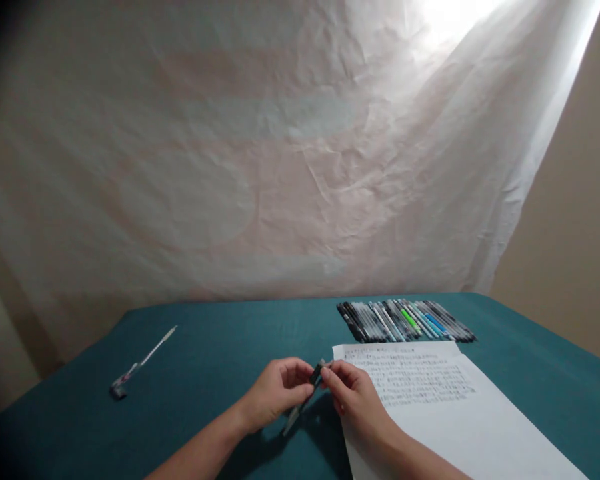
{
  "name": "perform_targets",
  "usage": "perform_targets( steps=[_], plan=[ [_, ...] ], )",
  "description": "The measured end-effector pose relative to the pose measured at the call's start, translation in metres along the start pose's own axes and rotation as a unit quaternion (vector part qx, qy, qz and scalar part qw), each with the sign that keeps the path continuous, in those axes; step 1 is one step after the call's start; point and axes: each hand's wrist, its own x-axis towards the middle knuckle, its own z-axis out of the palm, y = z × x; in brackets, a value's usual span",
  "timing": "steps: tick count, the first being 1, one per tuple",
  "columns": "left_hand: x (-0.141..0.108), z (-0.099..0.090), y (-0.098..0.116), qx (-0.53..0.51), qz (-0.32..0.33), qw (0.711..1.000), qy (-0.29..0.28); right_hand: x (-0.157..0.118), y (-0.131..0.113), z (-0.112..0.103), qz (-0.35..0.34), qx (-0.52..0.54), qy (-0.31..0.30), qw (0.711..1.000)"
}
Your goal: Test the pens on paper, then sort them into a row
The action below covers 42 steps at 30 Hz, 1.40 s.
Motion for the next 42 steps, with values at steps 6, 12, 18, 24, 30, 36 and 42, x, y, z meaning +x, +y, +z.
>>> perform_targets(
  steps=[6,12,18,24,30,36,42],
  plan=[
    [0.002,-0.010,0.001,0.132,0.091,0.982,0.106,0.014,-0.013,-0.027,-0.042,0.036,0.155,0.986],
    [-0.001,-0.012,-0.002,0.203,0.152,0.957,0.139,0.024,-0.019,-0.044,-0.081,0.075,0.224,0.968],
    [-0.001,-0.009,-0.003,0.218,0.159,0.953,0.134,0.021,-0.021,-0.042,-0.088,0.059,0.210,0.972],
    [0.000,-0.011,-0.005,0.205,0.144,0.958,0.139,0.021,-0.018,-0.043,-0.088,0.042,0.209,0.973],
    [0.001,-0.012,-0.007,0.179,0.142,0.964,0.133,0.017,-0.020,-0.040,-0.098,0.014,0.215,0.972],
    [-0.002,-0.011,-0.005,0.215,0.167,0.956,0.110,0.014,-0.028,-0.038,-0.122,-0.078,0.162,0.976],
    [-0.003,-0.007,-0.004,0.205,0.192,0.952,0.120,0.011,-0.010,-0.029,-0.077,-0.224,-0.045,0.970]
  ],
)
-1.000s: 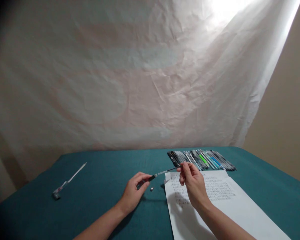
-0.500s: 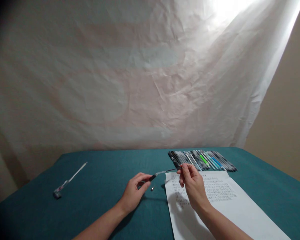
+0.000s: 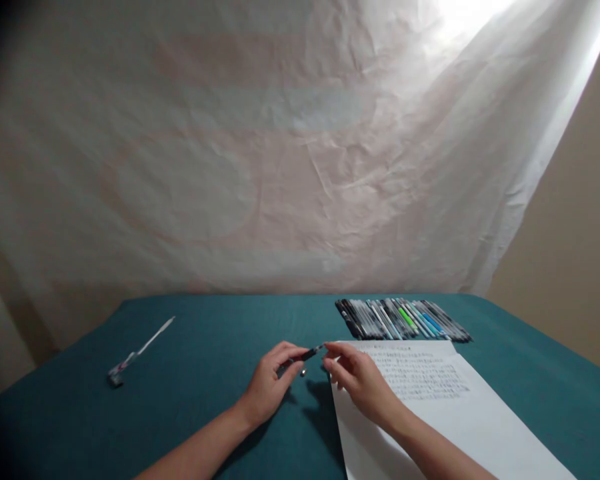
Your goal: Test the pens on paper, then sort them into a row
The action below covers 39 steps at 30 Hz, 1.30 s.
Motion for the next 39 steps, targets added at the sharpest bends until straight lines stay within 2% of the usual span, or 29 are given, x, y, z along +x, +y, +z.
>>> perform_targets(
  steps=[2,5,8,11,18,24,27,30,36,39],
  plan=[
    [0.001,-0.001,-0.005,-0.007,-0.007,0.999,0.035,-0.002,0.007,0.007,-0.037,-0.093,-0.027,0.995],
    [0.001,-0.002,-0.013,-0.008,-0.017,0.997,0.076,-0.002,0.014,0.018,-0.110,-0.233,-0.048,0.965],
    [0.000,-0.002,-0.016,-0.001,-0.016,0.997,0.074,0.001,0.017,0.028,-0.181,-0.314,-0.085,0.928],
    [-0.002,-0.001,-0.015,0.008,-0.011,0.998,0.057,0.003,0.017,0.035,-0.225,-0.344,-0.120,0.904],
    [-0.004,0.001,-0.012,0.014,0.002,0.998,0.058,-0.003,0.011,0.038,-0.203,-0.341,-0.134,0.908],
    [-0.004,0.000,-0.012,0.022,0.010,0.998,0.052,-0.006,0.008,0.034,-0.130,-0.346,-0.075,0.926],
    [-0.004,0.001,-0.011,0.024,0.014,0.998,0.048,-0.007,0.007,0.030,-0.130,-0.333,-0.078,0.931],
    [-0.004,0.001,-0.009,0.027,0.012,0.999,0.043,-0.009,0.008,0.030,-0.165,-0.374,-0.082,0.909],
    [-0.004,-0.001,-0.007,0.042,0.016,0.998,0.034,-0.010,0.014,0.036,-0.201,-0.520,-0.086,0.826],
    [-0.004,-0.002,-0.005,0.047,0.019,0.998,0.026,-0.011,0.016,0.036,-0.198,-0.514,-0.095,0.829]
  ],
)
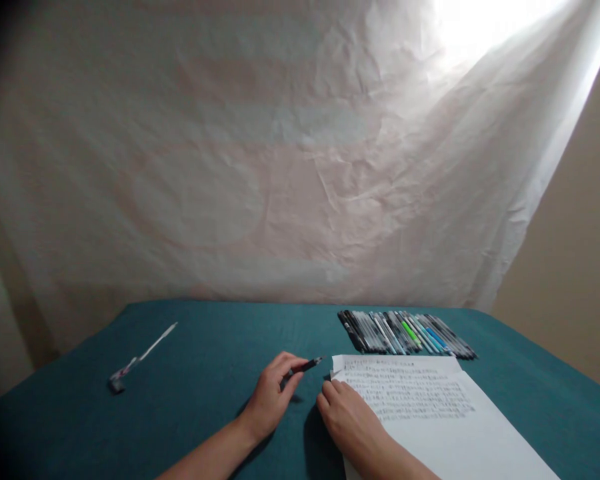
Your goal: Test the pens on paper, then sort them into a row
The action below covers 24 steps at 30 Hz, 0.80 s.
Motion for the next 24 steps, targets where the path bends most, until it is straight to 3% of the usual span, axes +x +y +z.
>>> perform_targets(
  steps=[5,10,14,20,24],
  plan=[
    [0.001,0.000,0.000,-0.002,-0.001,1.000,-0.006,-0.002,0.005,-0.009,0.043,0.160,0.057,0.985],
    [0.002,0.001,-0.001,-0.004,-0.008,1.000,0.002,-0.001,0.015,-0.032,0.089,0.299,0.144,0.939],
    [0.001,0.003,-0.001,-0.006,0.001,1.000,-0.011,0.002,0.024,-0.039,0.159,0.362,0.227,0.890],
    [0.000,0.004,0.000,-0.011,0.014,1.000,-0.018,0.003,0.029,-0.031,0.253,0.510,0.206,0.796],
    [0.001,0.004,0.000,-0.006,0.017,0.999,-0.028,0.004,0.028,-0.029,0.257,0.546,0.204,0.771]
  ],
)
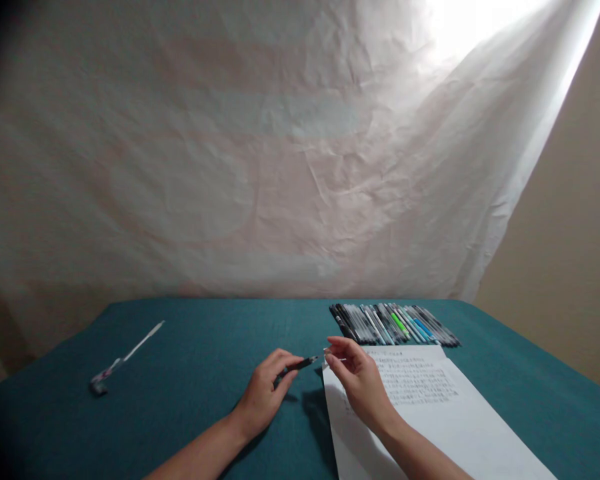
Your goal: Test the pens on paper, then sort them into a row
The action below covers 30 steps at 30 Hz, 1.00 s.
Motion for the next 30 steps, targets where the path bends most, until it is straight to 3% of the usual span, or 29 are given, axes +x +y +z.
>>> perform_targets(
  steps=[14,23,30],
  plan=[
    [-0.002,0.000,0.002,0.011,0.016,0.999,-0.027,-0.005,0.001,0.011,0.002,0.006,-0.046,0.999],
    [-0.004,0.000,0.001,0.037,0.037,0.998,-0.037,-0.004,-0.003,0.005,-0.091,-0.156,-0.085,0.980],
    [-0.006,-0.003,0.002,0.096,0.050,0.992,-0.064,-0.003,0.003,0.003,-0.087,-0.245,-0.107,0.960]
  ],
)
